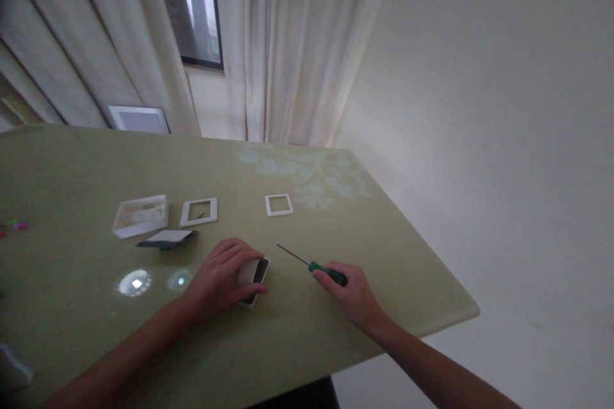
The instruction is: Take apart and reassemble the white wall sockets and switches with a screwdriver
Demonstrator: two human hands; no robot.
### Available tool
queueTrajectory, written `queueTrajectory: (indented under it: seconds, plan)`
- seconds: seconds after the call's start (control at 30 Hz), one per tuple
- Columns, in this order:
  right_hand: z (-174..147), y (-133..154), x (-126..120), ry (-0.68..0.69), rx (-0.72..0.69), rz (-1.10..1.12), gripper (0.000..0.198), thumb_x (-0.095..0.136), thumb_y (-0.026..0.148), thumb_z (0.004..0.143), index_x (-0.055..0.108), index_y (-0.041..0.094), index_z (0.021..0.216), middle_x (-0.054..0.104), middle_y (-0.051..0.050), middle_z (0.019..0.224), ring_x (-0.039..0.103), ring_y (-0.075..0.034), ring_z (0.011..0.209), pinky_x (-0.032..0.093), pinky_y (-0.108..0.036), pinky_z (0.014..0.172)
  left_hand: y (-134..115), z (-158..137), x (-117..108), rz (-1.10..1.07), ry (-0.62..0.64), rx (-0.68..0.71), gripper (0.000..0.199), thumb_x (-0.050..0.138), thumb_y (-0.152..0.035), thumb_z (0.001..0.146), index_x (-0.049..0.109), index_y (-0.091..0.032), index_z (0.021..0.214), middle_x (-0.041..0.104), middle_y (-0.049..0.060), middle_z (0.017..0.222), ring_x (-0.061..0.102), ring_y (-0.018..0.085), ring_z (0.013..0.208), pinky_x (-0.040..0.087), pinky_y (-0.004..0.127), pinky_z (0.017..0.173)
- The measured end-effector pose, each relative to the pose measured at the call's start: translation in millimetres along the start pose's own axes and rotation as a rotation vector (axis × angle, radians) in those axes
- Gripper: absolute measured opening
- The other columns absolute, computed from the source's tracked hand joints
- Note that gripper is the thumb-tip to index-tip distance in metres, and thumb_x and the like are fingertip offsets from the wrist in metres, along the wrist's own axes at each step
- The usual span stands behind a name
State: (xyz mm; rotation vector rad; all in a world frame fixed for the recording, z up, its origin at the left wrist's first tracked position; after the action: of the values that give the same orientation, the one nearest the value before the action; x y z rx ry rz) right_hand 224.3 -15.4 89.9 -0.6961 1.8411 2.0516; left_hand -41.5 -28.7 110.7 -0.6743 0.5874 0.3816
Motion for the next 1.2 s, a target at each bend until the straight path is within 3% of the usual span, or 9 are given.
queueTrajectory:
  seconds: [0.13, 0.27, 0.33, 0.5, 0.77, 1.2]
  plan:
    - [30, 12, 20, -0.077, 0.005, 0.202, 0.052, 0.072, 0.065, 0.092, 0.078, 0.017, 0.075, 0.046, 0.004, 0.055, 0.037, -0.011, 0.051, 0.027, -0.027, 0.049, 22, 1, -11, -0.276, -0.057, -0.224, 0.023, 0.072, -0.044, 0.105, 0.082, -0.023, 0.102, 0.081, 0.005, 0.09, 0.073, 0.021, 0.084, 0.055, 0.032, 0.077]
    - [69, 39, 53, -0.099, -0.055, 0.303, 0.052, 0.071, 0.066, 0.092, 0.078, 0.017, 0.08, 0.047, 0.004, 0.057, 0.038, -0.011, 0.052, 0.03, -0.027, 0.051, 57, -11, -13, -0.69, -0.128, -0.55, 0.025, 0.081, -0.048, 0.098, 0.085, -0.025, 0.105, 0.08, 0.003, 0.086, 0.071, 0.016, 0.072, 0.053, 0.024, 0.063]
    - [85, 49, 66, -0.119, -0.092, 0.343, 0.049, 0.076, 0.065, 0.089, 0.078, 0.017, 0.078, 0.049, 0.003, 0.058, 0.041, -0.011, 0.055, 0.032, -0.027, 0.053, 65, -16, -12, -0.876, -0.149, -0.622, 0.027, 0.083, -0.05, 0.096, 0.085, -0.026, 0.108, 0.079, 0.003, 0.086, 0.07, 0.015, 0.072, 0.053, 0.021, 0.063]
    - [98, 37, 85, -0.164, -0.076, 0.448, 0.052, 0.073, 0.068, 0.09, 0.08, 0.016, 0.088, 0.048, 0.004, 0.058, 0.04, -0.011, 0.054, 0.031, -0.026, 0.051, 63, -17, -13, -1.119, -0.136, -0.564, 0.017, 0.082, -0.04, 0.1, 0.083, -0.023, 0.1, 0.074, 0.003, 0.093, 0.067, 0.013, 0.084, 0.053, 0.02, 0.074]
    - [92, 5, 93, -0.096, 0.053, 0.519, 0.053, 0.073, 0.068, 0.091, 0.08, 0.016, 0.086, 0.049, 0.004, 0.057, 0.036, -0.009, 0.051, 0.024, -0.024, 0.046, 50, -15, -4, -1.483, -0.153, -0.517, 0.006, 0.074, -0.029, 0.106, 0.078, -0.025, 0.105, 0.073, 0.002, 0.097, 0.066, 0.014, 0.093, 0.053, 0.025, 0.085]
    - [86, 3, 98, -0.046, 0.104, 0.548, 0.049, 0.076, 0.065, 0.091, 0.081, 0.016, 0.086, 0.049, 0.004, 0.057, 0.037, -0.009, 0.051, 0.024, -0.024, 0.047, 40, -9, -12, -1.532, -0.179, -0.463, 0.006, 0.076, -0.027, 0.105, 0.072, -0.023, 0.103, 0.07, 0.001, 0.094, 0.063, 0.013, 0.087, 0.053, 0.024, 0.08]
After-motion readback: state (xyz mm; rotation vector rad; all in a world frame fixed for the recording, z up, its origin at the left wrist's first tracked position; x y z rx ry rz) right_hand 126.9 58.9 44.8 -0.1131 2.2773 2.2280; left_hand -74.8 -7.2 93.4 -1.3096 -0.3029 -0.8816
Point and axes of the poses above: each hand's wrist, its own z-axis towards the middle knuckle, its own x-axis out of the palm, y = z × x, the point moved 10 cm from there along z, towards the middle knuckle
